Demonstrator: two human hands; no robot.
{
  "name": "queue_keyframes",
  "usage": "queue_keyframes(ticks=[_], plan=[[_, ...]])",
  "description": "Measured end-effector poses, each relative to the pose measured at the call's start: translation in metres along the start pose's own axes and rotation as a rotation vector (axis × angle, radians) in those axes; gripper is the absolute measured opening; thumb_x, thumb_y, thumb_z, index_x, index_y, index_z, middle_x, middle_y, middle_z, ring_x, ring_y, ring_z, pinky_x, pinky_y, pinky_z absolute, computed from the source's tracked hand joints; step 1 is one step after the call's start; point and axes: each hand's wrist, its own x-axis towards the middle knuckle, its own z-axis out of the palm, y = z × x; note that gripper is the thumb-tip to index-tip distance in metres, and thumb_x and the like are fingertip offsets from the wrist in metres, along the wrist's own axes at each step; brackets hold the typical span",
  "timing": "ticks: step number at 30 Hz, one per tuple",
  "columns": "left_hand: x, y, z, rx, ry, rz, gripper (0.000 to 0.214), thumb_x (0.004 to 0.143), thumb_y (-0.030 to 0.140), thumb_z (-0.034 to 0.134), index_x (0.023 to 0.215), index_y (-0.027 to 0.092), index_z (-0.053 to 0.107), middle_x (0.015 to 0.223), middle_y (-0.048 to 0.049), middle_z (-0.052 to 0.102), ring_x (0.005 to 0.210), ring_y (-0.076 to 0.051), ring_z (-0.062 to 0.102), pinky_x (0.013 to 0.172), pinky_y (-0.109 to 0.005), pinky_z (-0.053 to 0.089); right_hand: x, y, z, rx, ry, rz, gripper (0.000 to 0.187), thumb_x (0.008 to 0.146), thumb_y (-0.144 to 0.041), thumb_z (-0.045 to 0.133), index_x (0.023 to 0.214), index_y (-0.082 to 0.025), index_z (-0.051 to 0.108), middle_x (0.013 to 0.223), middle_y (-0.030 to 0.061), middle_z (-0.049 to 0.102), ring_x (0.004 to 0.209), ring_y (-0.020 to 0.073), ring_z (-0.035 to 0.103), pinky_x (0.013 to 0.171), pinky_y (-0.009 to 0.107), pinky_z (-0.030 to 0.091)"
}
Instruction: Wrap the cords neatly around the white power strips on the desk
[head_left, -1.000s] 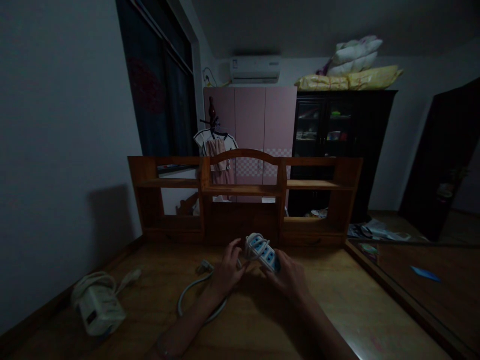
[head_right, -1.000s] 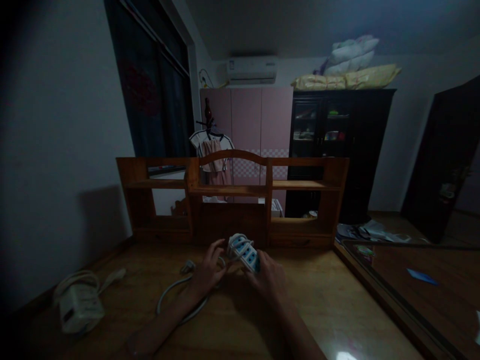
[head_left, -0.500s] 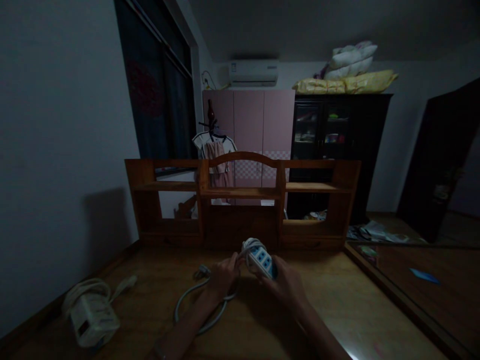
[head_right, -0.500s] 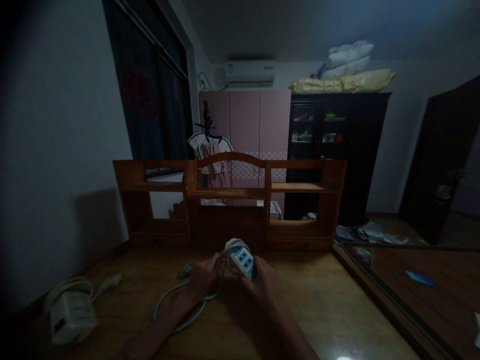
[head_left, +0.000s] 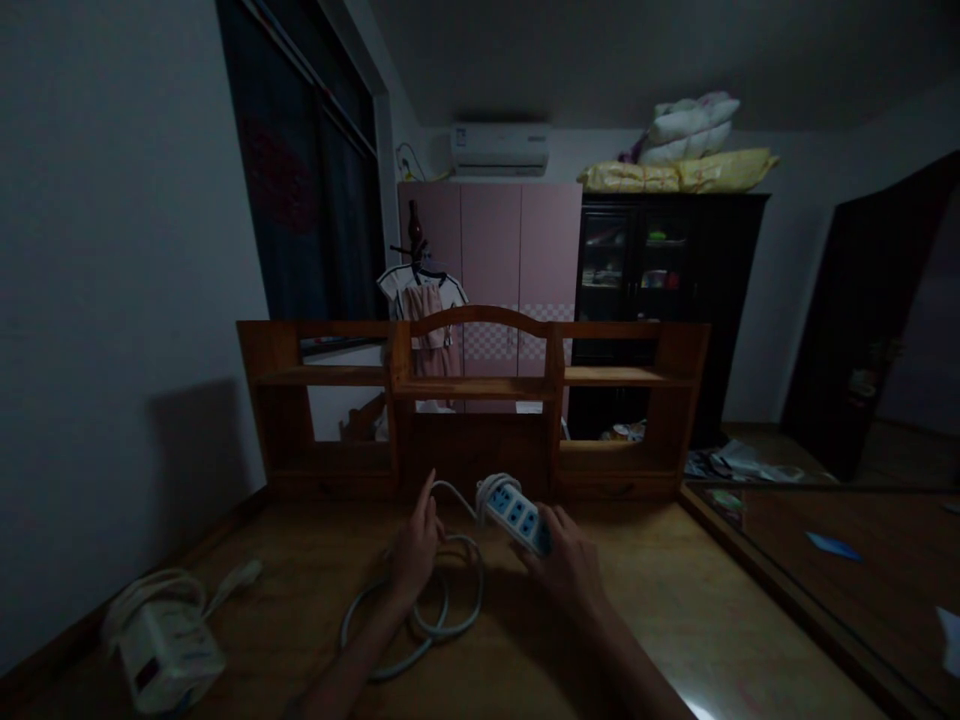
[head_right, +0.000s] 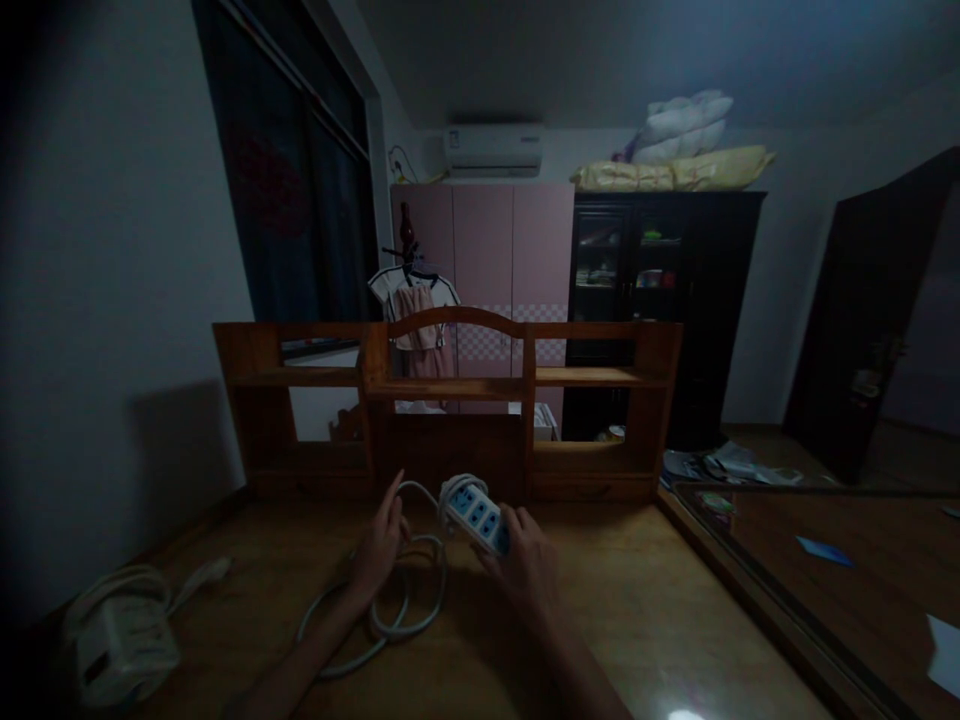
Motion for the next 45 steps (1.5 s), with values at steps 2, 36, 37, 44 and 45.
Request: queue_keyframes(ticks=[2,36,37,44,45], plan=[[0.0,0.005,-0.001,0.131,0.039,0.114,0.048,0.095,0.039,0.03,0.142,0.028,0.03,0.08,-0.0028,0.063,0.068,-0.016,0.063,0.063,-0.026,0.047,0.001,0.001,-0.004,0.05,0.044,0.038,0.047,0.082,-0.043,0.062,0.123,-0.024,0.049,0.108,0.0068,0.058,0.09,0.0225,0.059,0.071,0.028,0.046],[-0.017,0.017,0.015,-0.4,-0.068,0.002,0.046,0.093,0.05,0.027,0.105,0.017,0.057,0.081,-0.0051,0.067,0.059,-0.014,0.063,0.052,-0.023,0.049,-0.001,0.013,0.002,-0.143,-0.046,-0.092,0.052,0.08,-0.045,0.064,0.123,-0.021,0.049,0.104,0.0079,0.058,0.092,0.0227,0.057,0.076,0.029,0.043],[-0.013,0.012,0.016,-0.48,-0.028,-0.068,0.047,0.092,0.052,0.03,0.113,0.017,0.053,0.089,-0.0069,0.067,0.061,-0.014,0.064,0.052,-0.024,0.05,-0.001,0.011,0.001,-0.131,-0.042,-0.113,0.052,0.081,-0.046,0.063,0.124,-0.021,0.049,0.105,0.0081,0.057,0.092,0.0226,0.057,0.077,0.029,0.043],[0.0,-0.005,0.015,-0.356,0.236,0.066,0.045,0.087,0.017,0.036,0.131,0.026,0.042,0.139,-0.0087,0.041,0.121,-0.02,0.05,0.096,-0.039,0.048,-0.002,0.003,-0.004,-0.063,0.042,-0.169,0.055,0.083,-0.05,0.058,0.127,-0.017,0.048,0.106,0.0113,0.057,0.093,0.0244,0.056,0.079,0.032,0.044],[-0.002,-0.001,0.012,-0.284,0.229,0.128,0.047,0.084,0.011,0.035,0.127,0.026,0.048,0.143,-0.0061,0.037,0.13,-0.021,0.04,0.104,-0.043,0.04,-0.002,0.003,-0.005,-0.056,0.041,-0.181,0.056,0.083,-0.049,0.058,0.127,-0.017,0.047,0.107,0.0116,0.057,0.093,0.0246,0.056,0.079,0.032,0.044]])
